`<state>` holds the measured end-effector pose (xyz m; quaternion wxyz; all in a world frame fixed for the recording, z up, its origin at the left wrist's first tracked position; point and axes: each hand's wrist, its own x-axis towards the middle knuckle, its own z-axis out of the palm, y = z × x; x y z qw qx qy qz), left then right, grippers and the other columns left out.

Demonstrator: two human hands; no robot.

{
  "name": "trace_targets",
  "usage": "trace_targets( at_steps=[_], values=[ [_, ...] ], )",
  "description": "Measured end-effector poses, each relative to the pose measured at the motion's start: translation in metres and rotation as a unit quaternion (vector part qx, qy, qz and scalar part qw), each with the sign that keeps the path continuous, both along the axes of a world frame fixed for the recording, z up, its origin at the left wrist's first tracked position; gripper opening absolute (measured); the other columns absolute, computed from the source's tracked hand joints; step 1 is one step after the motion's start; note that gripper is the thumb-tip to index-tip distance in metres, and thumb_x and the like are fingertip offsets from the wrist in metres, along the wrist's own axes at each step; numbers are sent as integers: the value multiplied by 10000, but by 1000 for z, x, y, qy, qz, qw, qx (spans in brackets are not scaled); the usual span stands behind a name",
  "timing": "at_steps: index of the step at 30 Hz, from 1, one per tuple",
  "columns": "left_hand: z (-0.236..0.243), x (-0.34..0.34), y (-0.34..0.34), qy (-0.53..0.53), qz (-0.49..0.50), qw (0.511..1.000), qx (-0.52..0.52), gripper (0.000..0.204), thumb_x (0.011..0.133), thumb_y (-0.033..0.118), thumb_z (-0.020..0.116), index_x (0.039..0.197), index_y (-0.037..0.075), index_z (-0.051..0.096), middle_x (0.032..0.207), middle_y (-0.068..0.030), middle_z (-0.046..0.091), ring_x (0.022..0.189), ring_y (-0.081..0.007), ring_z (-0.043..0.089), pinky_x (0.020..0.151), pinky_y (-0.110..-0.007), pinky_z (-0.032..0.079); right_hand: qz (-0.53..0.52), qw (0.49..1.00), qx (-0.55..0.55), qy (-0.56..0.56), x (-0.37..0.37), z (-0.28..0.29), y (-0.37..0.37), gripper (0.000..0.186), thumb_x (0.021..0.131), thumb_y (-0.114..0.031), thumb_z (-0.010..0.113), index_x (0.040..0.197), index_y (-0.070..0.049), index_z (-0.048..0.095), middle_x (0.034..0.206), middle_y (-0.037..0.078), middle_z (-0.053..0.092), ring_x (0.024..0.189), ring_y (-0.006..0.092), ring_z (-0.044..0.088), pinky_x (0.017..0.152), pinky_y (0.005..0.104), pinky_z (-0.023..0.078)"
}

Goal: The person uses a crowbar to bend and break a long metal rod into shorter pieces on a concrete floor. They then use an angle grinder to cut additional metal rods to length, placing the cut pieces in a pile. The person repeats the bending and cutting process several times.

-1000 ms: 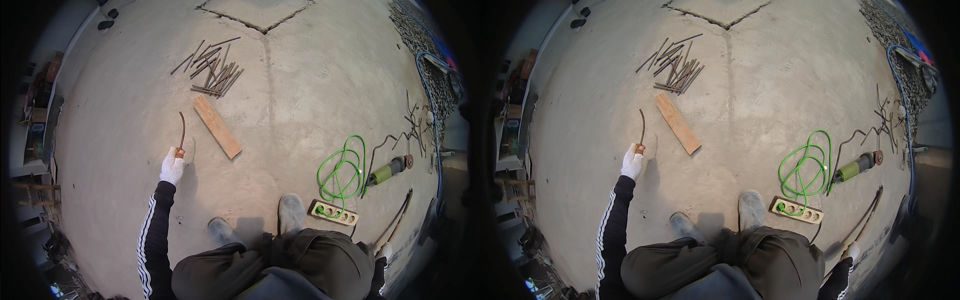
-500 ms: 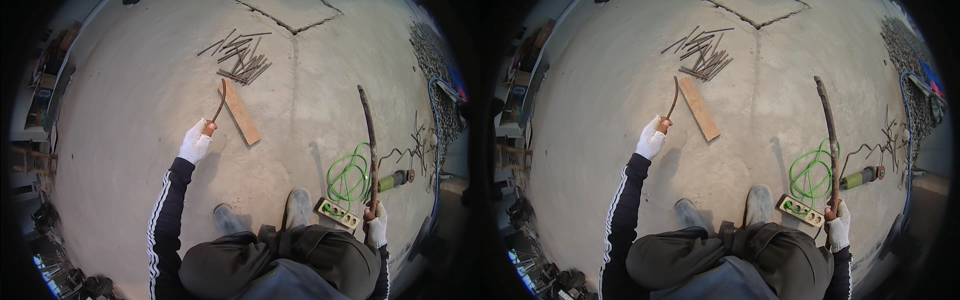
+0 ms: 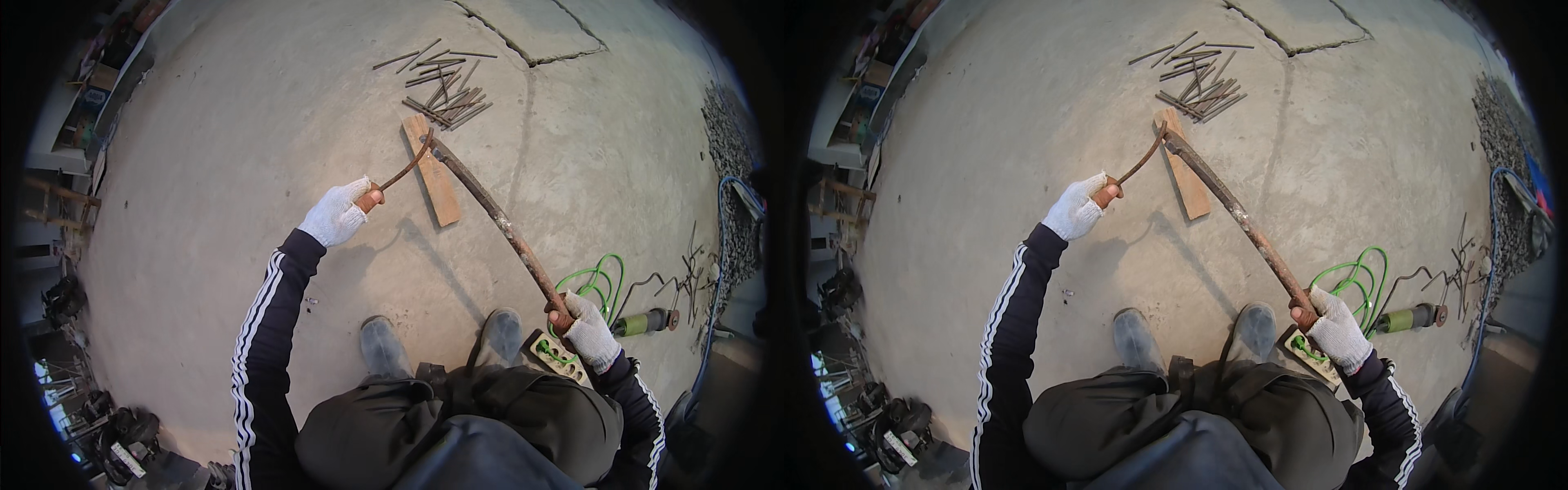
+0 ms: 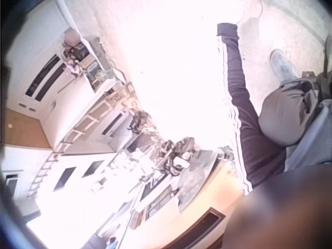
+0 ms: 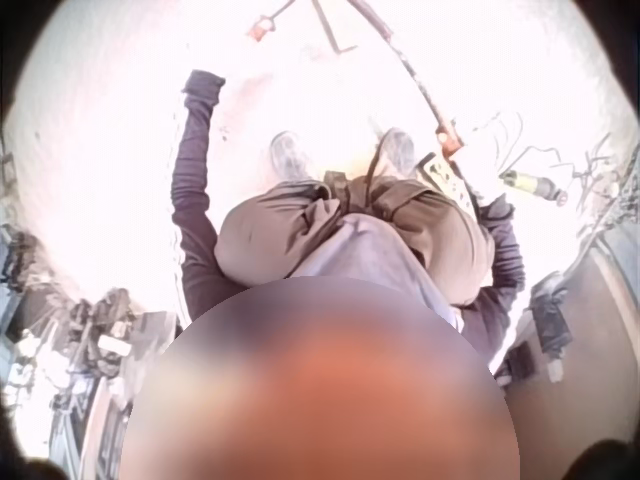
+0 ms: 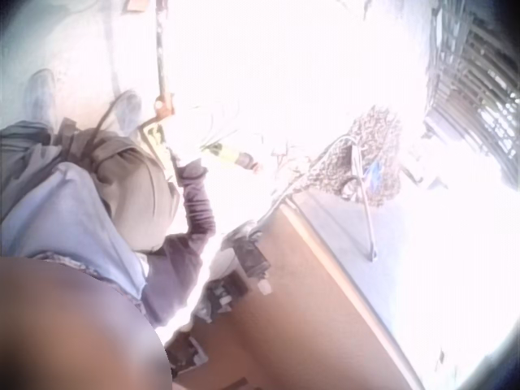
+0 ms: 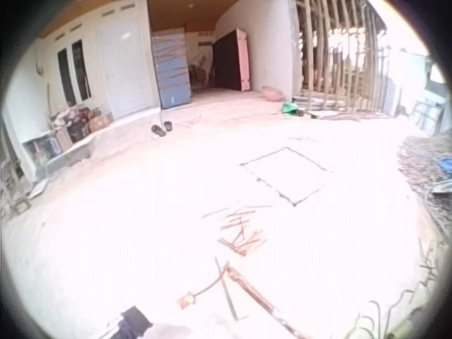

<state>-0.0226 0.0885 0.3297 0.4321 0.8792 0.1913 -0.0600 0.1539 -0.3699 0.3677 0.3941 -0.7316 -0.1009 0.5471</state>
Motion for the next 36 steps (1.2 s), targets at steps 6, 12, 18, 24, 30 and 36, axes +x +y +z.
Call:
trace_targets(
  at_steps=[6,12,18,24,30,36],
  values=[
    [-16,3,2,-55,13,998,-40,467,1121,468,519,1067,27,664,782,-77,589,739,-212,588,731,-372,487,0,998,25,54,-1,4,5,434,991,-451,767,1086,-57,610,740,-60,503,554,45,475,491,233,358],
    [-36,12,-22,-26,134,953,-269,453,1120,472,523,1012,50,649,775,5,531,749,-140,529,711,-315,451,-6,990,85,110,-9,2,11,427,985,-423,779,1072,-57,578,678,-33,516,461,66,466,422,249,340],
    [-50,23,-42,-119,135,983,-22,448,1133,452,497,973,56,631,753,10,507,715,-137,477,678,-294,414,-42,986,91,133,-22,-3,26,401,1009,-416,752,1036,-79,537,603,-23,492,388,80,438,374,259,319],
    [-59,39,-59,-104,201,974,-5,420,1128,417,509,977,44,629,767,-49,536,715,-193,518,683,-344,447,-46,992,52,102,-26,-10,36,373,1021,-393,738,1011,-85,527,658,-27,497,411,76,440,386,259,337],
    [-62,62,-78,-106,333,926,-145,376,1122,363,517,1030,21,640,829,-200,620,799,-344,617,761,-437,491,-22,997,56,57,-26,-27,57,363,1024,-402,725,1014,-90,540,712,-28,509,499,60,478,439,254,367],
    [-27,39,-36,-109,174,969,139,336,1111,361,564,1117,39,659,793,-220,639,753,-423,665,698,-447,516,20,998,52,31,11,-4,44,428,1009,-479,733,1009,-90,554,720,-34,485,533,59,455,465,244,356]
  ],
)
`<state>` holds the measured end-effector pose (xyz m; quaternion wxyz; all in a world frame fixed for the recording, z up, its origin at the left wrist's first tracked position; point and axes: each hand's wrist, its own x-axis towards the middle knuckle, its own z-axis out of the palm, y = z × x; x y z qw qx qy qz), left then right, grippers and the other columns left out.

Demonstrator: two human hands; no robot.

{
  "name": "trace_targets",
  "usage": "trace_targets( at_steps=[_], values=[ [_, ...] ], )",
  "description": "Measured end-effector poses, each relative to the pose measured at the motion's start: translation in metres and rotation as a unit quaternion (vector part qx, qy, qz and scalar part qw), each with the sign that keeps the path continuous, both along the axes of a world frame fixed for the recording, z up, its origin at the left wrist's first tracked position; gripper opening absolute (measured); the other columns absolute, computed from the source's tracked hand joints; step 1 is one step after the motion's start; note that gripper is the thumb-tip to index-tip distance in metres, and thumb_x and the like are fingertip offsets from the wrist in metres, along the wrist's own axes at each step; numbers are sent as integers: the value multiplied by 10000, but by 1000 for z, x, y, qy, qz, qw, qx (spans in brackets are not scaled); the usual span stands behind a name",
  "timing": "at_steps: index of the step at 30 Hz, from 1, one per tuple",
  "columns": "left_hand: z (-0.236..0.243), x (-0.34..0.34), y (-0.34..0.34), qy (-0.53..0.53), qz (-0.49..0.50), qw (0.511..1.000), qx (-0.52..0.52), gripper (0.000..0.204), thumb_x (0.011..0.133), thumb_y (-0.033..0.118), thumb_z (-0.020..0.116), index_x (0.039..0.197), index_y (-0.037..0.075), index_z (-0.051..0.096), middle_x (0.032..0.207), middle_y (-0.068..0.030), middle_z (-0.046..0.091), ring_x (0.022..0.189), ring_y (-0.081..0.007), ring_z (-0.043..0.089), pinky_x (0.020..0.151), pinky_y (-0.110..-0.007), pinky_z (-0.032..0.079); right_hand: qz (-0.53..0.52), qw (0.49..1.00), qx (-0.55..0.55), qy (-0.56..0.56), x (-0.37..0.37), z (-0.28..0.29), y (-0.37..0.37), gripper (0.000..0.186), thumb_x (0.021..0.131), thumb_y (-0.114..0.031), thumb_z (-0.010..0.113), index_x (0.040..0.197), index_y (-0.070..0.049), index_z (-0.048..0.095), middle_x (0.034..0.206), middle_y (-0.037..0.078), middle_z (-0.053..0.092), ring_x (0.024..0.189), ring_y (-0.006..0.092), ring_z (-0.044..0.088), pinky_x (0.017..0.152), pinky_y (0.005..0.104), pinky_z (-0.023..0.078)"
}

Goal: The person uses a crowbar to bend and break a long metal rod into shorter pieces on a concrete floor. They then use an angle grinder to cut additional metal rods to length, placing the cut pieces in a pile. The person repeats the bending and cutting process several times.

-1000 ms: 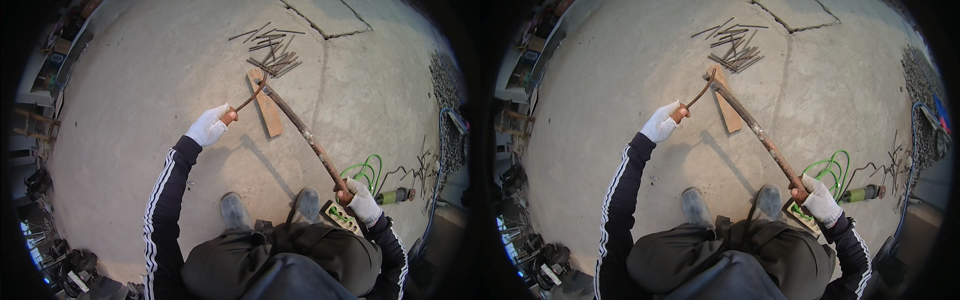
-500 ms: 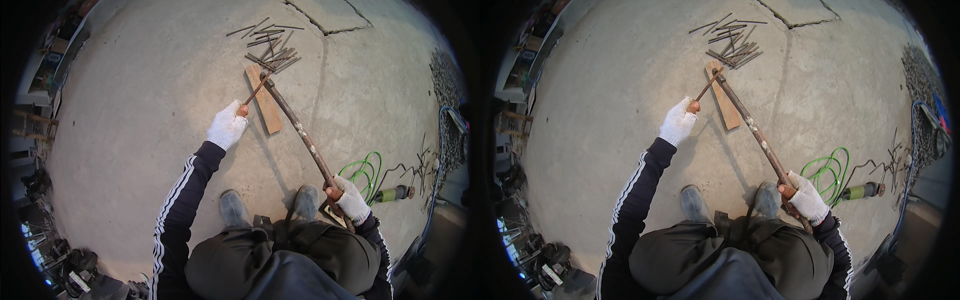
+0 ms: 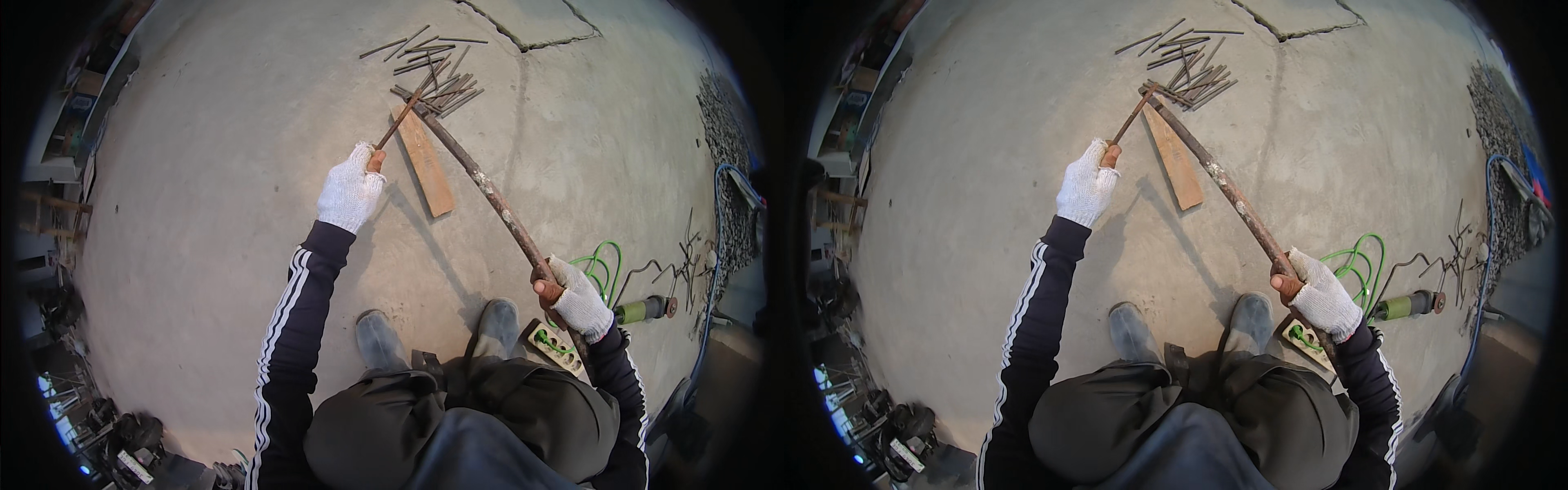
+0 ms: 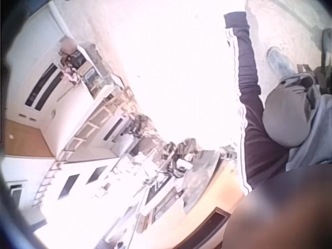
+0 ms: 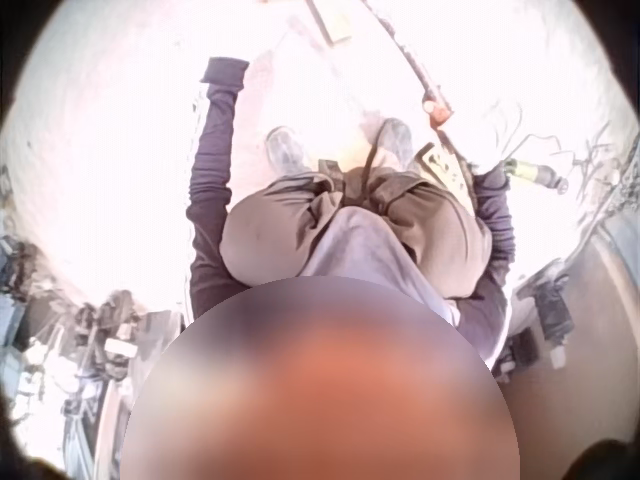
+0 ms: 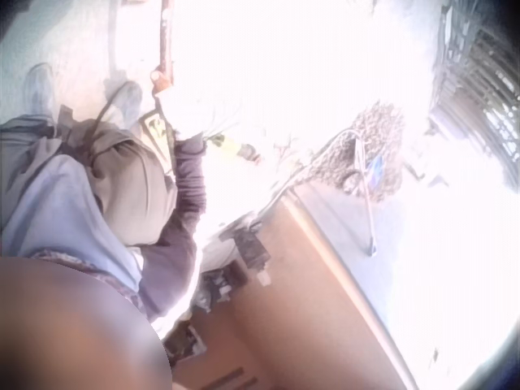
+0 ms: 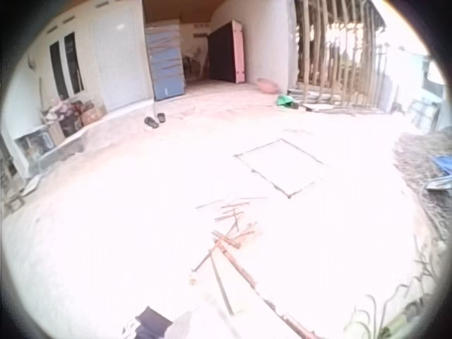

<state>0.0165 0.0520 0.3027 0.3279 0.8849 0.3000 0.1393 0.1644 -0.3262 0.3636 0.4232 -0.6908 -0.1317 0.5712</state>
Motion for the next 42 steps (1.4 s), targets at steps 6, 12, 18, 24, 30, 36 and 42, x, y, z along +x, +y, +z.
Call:
trace_targets(
  at_steps=[6,12,18,24,30,36,42],
  values=[
    [-2,-5,3,15,-21,998,58,280,1087,322,601,1136,53,660,825,-222,673,788,-438,691,694,-471,527,-15,999,11,44,-3,-6,0,437,998,-459,755,1012,-75,548,705,-25,500,505,61,476,428,247,352],
    [-9,-16,25,40,-85,985,142,209,1066,300,607,1096,100,662,832,-209,688,776,-444,687,665,-523,524,-8,995,27,94,-4,-7,-7,525,971,-490,777,1068,-30,542,597,-12,494,389,91,465,363,255,319],
    [-16,-16,6,27,-19,998,61,232,1077,308,591,1085,85,657,813,-216,684,793,-452,693,667,-509,530,-13,995,33,97,-14,-13,0,460,993,-478,760,1013,-74,541,643,-13,497,402,81,459,369,255,343],
    [-19,-17,0,42,10,994,104,269,1084,337,576,1071,75,635,779,-238,666,787,-473,687,656,-526,515,-26,992,27,122,-29,-21,8,408,1007,-431,751,1000,-85,535,634,-16,491,393,74,449,356,252,338],
    [-29,-14,-10,54,77,991,97,275,1092,341,557,1000,86,604,767,-238,668,761,-478,683,635,-547,509,-23,993,34,114,-34,-25,17,376,1021,-410,734,1012,-92,534,649,-14,505,401,74,458,361,250,343],
    [-38,11,-30,-33,197,980,-22,384,1116,403,529,1015,46,632,757,-216,610,706,-382,628,674,-441,493,-13,998,43,40,-42,-34,37,389,1025,-427,725,993,-90,534,681,-13,511,443,81,488,397,266,369],
    [-17,-12,2,-44,114,992,21,380,1108,391,578,1137,26,679,774,-209,633,704,-357,638,684,-423,513,12,1000,21,-14,-28,-23,30,423,1010,-480,736,1012,-96,558,707,-28,498,528,59,500,460,256,384]
  ],
)
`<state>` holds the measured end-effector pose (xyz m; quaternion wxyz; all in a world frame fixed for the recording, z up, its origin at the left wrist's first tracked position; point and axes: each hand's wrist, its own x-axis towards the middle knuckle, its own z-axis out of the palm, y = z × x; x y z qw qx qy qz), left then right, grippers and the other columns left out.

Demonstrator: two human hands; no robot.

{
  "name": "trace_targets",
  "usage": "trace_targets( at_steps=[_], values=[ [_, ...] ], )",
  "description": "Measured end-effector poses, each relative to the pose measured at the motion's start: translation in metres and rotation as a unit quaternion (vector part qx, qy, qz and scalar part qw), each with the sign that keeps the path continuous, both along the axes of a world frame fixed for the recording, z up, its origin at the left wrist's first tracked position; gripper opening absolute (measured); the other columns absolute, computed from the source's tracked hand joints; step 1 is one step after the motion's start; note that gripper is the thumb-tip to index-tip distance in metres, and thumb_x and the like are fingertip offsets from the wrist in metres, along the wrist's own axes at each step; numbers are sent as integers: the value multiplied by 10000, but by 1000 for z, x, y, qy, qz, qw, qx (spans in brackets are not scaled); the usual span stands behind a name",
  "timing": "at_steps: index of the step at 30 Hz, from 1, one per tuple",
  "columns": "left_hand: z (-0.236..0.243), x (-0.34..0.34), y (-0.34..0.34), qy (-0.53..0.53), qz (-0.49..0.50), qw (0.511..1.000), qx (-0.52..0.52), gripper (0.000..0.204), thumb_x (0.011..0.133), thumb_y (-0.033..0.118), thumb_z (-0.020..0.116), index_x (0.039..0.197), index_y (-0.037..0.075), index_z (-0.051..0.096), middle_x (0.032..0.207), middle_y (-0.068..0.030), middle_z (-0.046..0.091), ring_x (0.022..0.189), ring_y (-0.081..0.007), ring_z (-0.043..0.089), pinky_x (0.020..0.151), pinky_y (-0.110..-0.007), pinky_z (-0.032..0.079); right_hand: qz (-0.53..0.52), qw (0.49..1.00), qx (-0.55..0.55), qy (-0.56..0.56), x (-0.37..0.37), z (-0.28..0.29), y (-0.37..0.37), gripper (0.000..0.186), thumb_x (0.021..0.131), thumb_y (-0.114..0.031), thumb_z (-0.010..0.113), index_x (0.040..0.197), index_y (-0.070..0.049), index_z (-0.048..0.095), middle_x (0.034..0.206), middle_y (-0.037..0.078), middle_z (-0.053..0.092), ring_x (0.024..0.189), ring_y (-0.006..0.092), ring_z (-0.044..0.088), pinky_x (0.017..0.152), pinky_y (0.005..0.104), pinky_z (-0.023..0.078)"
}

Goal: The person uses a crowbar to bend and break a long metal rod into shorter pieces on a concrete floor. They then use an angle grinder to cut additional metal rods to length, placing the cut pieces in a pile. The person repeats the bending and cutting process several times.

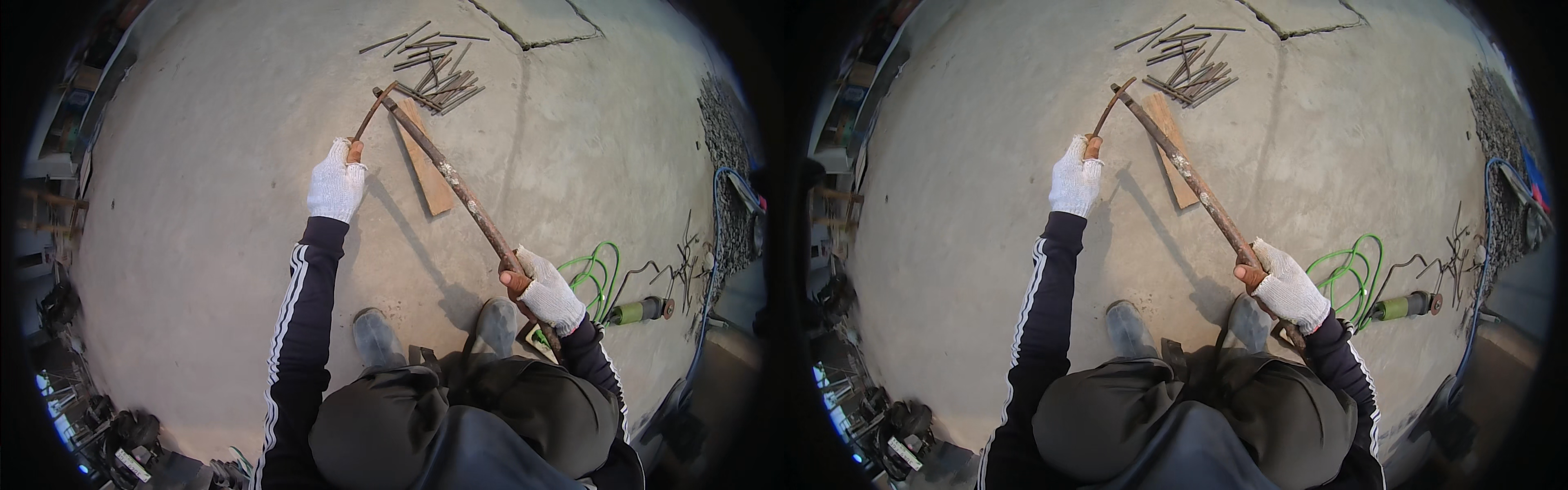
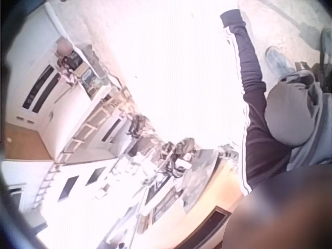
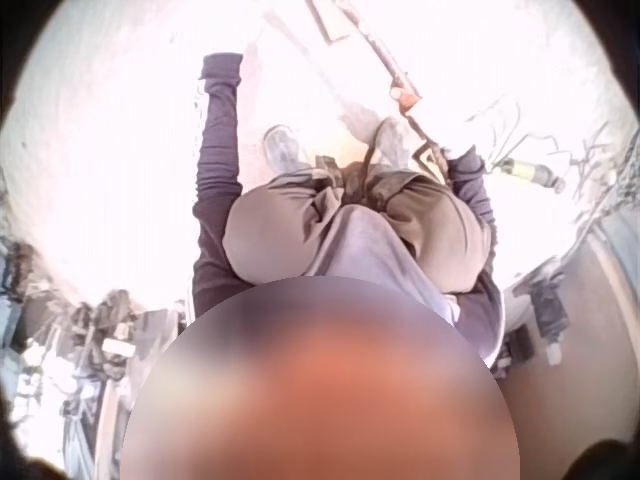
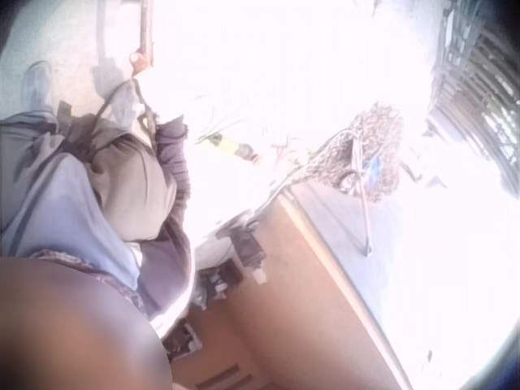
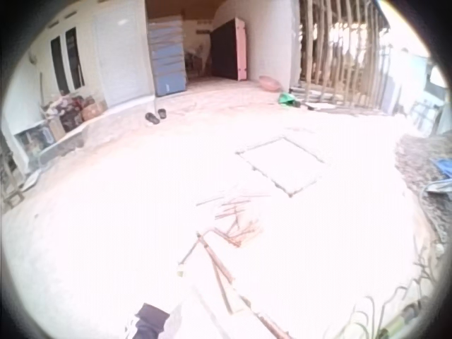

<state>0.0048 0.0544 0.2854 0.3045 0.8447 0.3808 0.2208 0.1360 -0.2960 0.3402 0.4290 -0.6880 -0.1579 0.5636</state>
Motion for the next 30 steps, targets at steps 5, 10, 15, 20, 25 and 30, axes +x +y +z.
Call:
trace_targets(
  at_steps=[5,10,15,20,25,30],
  values=[
    [2,-7,15,20,-53,993,103,286,1088,358,594,1108,83,670,746,-199,657,726,-418,681,629,-484,507,15,1000,18,15,9,4,-2,402,1017,-450,734,1020,-90,557,684,-27,501,489,61,479,434,251,374],
    [-8,-2,8,53,-39,983,172,222,1074,319,615,1116,109,675,816,-193,692,782,-407,708,655,-480,538,-23,994,9,107,5,2,2,380,1028,-420,725,1017,-85,547,674,-17,503,442,72,471,384,255,360],
    [-10,-3,7,95,-24,970,220,197,1076,313,618,1118,131,681,888,-160,737,811,-383,734,671,-472,569,-17,995,5,101,-2,-2,8,347,1038,-386,715,1006,-89,540,669,-11,502,432,77,476,378,260,356],
    [-7,-3,9,110,-15,959,261,191,1074,312,616,1108,136,679,898,-155,747,795,-388,735,658,-480,573,-36,993,22,107,-12,-6,12,347,1033,-379,720,1007,-81,543,654,-12,498,410,77,462,370,260,342],
    [-11,5,9,128,31,959,250,207,1079,325,606,1107,134,679,875,-160,744,783,-399,730,645,-487,563,-52,994,27,98,-20,-9,16,367,1024,-385,730,1020,-65,550,627,-12,499,387,76,445,359,255,317],
    [-12,9,1,142,51,971,184,199,1057,325,602,1107,147,673,936,-149,746,785,-414,731,649,-520,557,-38,996,20,78,-19,-8,19,327,1045,-383,695,1016,-93,548,696,-8,518,422,70,472,372,256,347]
  ],
)
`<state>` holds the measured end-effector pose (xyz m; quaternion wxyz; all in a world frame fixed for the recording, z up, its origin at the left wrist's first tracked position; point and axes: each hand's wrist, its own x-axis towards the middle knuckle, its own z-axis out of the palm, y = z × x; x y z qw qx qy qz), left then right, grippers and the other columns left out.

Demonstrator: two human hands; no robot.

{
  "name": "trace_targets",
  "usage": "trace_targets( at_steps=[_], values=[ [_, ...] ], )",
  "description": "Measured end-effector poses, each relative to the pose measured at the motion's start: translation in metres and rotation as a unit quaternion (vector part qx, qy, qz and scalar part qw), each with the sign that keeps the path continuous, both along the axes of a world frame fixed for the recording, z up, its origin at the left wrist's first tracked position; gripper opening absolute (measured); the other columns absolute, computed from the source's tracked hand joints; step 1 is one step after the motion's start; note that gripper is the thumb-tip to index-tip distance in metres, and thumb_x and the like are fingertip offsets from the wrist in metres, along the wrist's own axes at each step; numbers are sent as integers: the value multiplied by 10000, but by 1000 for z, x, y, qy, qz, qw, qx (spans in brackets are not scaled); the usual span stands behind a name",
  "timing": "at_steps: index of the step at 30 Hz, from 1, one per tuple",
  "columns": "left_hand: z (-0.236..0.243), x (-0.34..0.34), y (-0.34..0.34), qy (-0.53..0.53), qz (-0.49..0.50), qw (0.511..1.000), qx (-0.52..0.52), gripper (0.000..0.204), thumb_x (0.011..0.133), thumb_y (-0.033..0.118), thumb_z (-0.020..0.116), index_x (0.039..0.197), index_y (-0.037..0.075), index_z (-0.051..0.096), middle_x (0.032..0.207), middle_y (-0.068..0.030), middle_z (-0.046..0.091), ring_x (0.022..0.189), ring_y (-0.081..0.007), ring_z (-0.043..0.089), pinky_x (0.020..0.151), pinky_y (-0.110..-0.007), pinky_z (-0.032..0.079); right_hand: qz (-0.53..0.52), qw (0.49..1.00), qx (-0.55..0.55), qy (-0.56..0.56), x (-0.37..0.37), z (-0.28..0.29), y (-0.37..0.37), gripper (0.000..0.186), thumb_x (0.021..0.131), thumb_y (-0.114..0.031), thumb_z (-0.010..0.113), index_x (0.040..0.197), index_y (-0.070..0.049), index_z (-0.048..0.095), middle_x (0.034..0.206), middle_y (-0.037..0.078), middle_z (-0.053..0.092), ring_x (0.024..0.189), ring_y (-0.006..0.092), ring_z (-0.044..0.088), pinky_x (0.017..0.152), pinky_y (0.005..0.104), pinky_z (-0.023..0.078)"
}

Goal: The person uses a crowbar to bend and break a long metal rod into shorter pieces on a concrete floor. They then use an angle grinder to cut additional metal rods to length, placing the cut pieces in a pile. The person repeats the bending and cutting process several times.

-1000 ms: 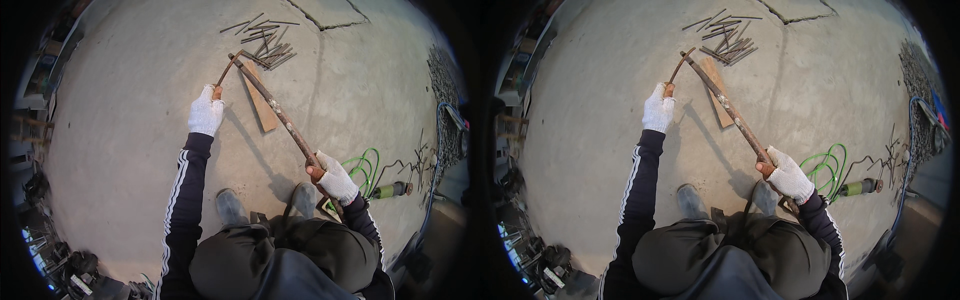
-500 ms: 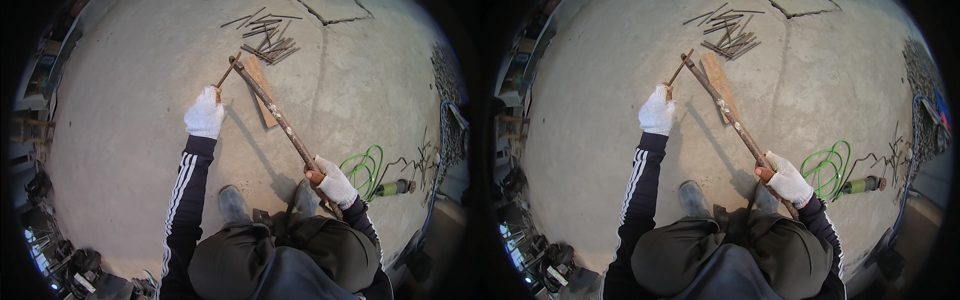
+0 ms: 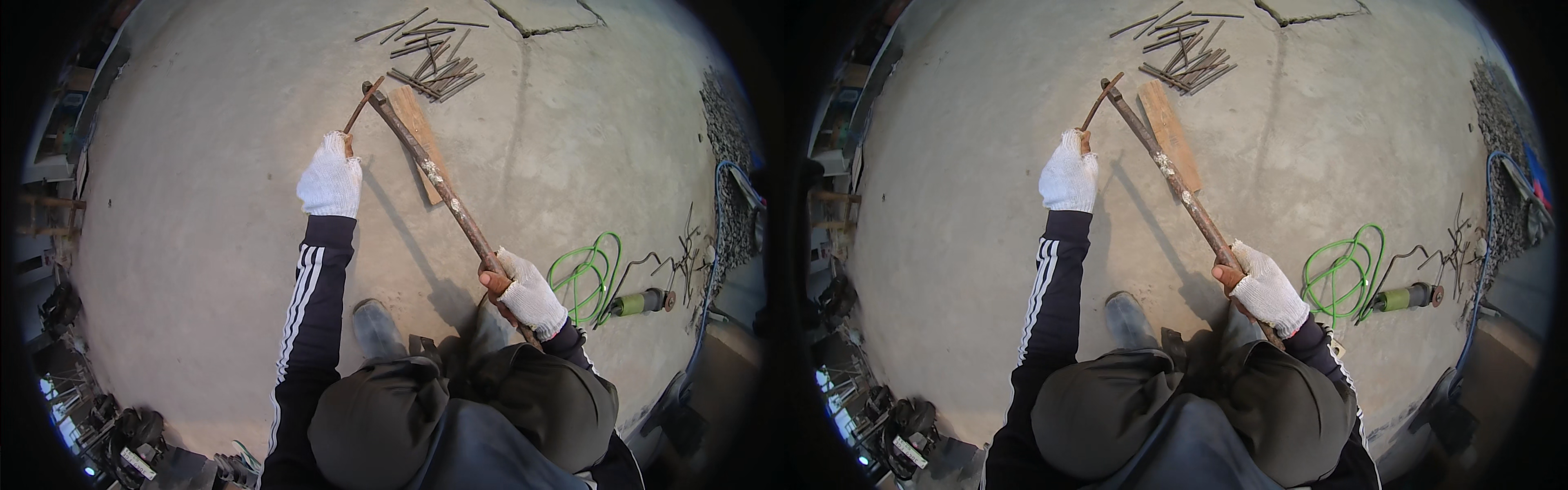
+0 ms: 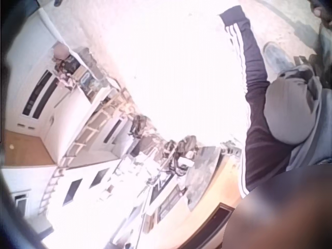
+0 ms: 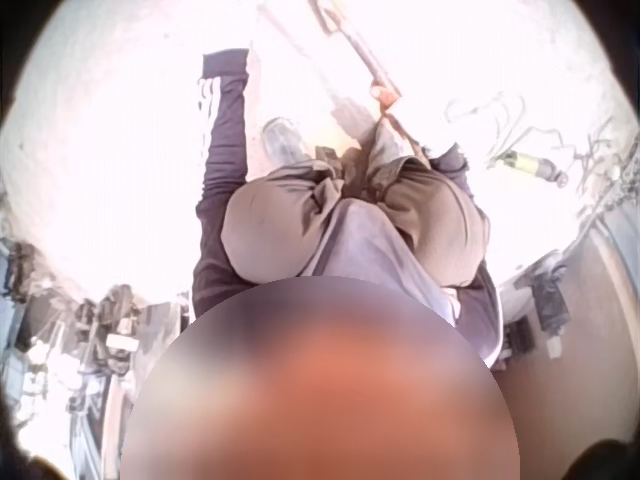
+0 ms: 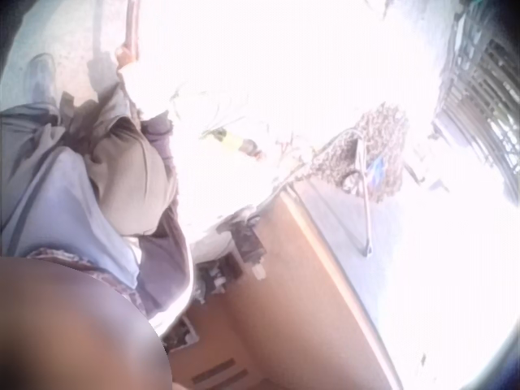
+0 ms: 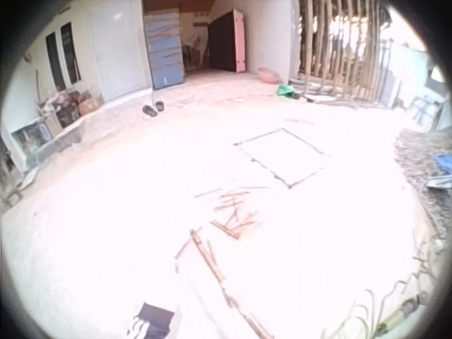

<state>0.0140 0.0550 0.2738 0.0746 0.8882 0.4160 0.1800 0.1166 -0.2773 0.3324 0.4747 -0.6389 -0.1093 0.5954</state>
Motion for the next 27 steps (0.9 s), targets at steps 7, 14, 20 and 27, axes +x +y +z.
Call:
trace_targets(
  at_steps=[7,14,20,27],
  values=[
    [-19,24,-34,-206,46,960,-186,239,1094,276,567,1117,51,644,873,-201,683,822,-395,692,725,-456,522,49,973,26,-223,-4,-10,7,396,1021,-446,727,1003,-86,564,701,-21,497,500,72,487,431,265,365],
    [-14,28,-24,-307,25,905,-292,353,1111,340,565,1072,6,674,837,-78,600,788,-213,567,758,-361,478,47,974,18,-223,-5,-16,3,382,1032,-443,708,990,-90,566,734,-26,499,573,69,474,497,268,391],
    [-2,32,-20,-382,69,813,-434,367,1119,351,559,1022,22,690,813,6,535,749,-129,488,711,-314,421,53,967,19,-249,-5,-15,8,359,1042,-410,676,988,-75,561,756,15,498,638,124,489,569,311,410],
    [-10,30,-33,-415,135,735,-519,333,1107,361,583,973,62,647,775,28,485,658,-83,428,593,-282,361,101,955,-34,-277,1,-9,11,318,1038,-318,653,988,-28,532,766,162,494,712,317,529,691,434,452]
  ],
)
